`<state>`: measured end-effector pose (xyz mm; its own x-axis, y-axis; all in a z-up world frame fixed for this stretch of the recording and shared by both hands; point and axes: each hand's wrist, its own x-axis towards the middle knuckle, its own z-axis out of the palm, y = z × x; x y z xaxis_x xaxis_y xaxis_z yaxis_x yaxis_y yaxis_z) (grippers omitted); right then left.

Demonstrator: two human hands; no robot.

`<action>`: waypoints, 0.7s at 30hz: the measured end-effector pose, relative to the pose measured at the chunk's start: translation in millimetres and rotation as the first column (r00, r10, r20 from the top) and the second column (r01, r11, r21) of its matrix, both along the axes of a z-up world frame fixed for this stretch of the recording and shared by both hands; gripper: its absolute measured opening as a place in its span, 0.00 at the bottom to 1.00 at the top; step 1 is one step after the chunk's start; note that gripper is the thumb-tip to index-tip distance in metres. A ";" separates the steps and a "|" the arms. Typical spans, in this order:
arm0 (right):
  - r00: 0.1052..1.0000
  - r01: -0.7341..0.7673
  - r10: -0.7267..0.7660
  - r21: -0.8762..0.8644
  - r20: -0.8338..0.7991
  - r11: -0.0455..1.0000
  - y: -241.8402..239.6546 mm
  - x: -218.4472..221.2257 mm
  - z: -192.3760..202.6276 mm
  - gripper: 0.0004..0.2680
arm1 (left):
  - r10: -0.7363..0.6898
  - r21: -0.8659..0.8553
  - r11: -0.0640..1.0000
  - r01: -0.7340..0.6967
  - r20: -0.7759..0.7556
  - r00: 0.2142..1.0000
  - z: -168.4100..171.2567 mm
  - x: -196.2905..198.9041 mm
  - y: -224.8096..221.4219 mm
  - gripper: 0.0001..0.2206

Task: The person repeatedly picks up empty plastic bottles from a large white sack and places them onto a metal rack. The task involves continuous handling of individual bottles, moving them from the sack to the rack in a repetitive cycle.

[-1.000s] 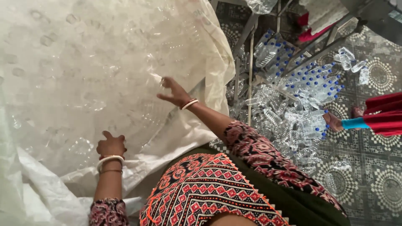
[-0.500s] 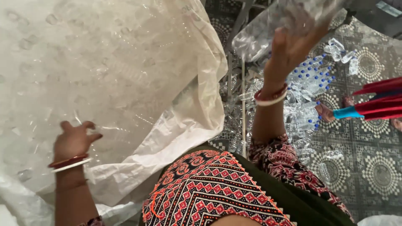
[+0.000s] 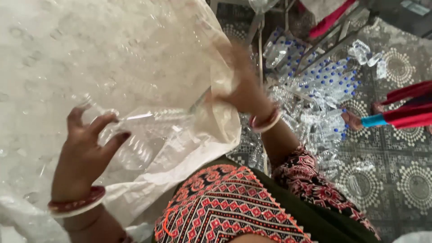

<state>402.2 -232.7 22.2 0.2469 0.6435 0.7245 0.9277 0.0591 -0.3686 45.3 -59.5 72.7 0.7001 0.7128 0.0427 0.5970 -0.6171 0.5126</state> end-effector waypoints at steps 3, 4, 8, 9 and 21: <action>0.878 -0.478 0.430 -0.388 -0.209 0.788 6.5 -86.7 4.1 0.39 | -0.141 -0.061 0.986 0.153 0.164 0.976 -12.6 9.1 -5.2 0.22; 0.849 -0.524 0.489 -0.449 -0.201 0.724 13.8 -101.1 -3.3 0.40 | -0.217 -0.083 0.965 0.248 0.273 0.937 -19.9 11.7 -4.1 0.22; 0.828 -0.546 0.365 -0.463 -0.426 0.699 1.7 -103.5 -46.9 0.39 | -0.279 0.046 0.960 0.277 0.254 0.926 -46.3 17.9 -7.5 0.21; 0.825 -0.535 0.378 -0.362 -0.420 0.763 -0.4 -95.6 -59.5 0.39 | -0.193 -0.127 0.964 0.235 0.277 0.941 -45.7 19.9 -11.3 0.18; 0.950 0.305 -0.181 0.629 -0.254 0.715 -18.5 71.3 -7.5 0.31 | -0.041 -0.367 0.901 0.230 0.457 0.889 -77.2 10.7 -17.4 0.15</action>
<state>473.5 -251.2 14.8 0.4798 -0.0734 0.8743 0.8744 0.1229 -0.4695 55.9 -76.9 -4.5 0.7694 0.6320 0.0930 0.1851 -0.3599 0.9145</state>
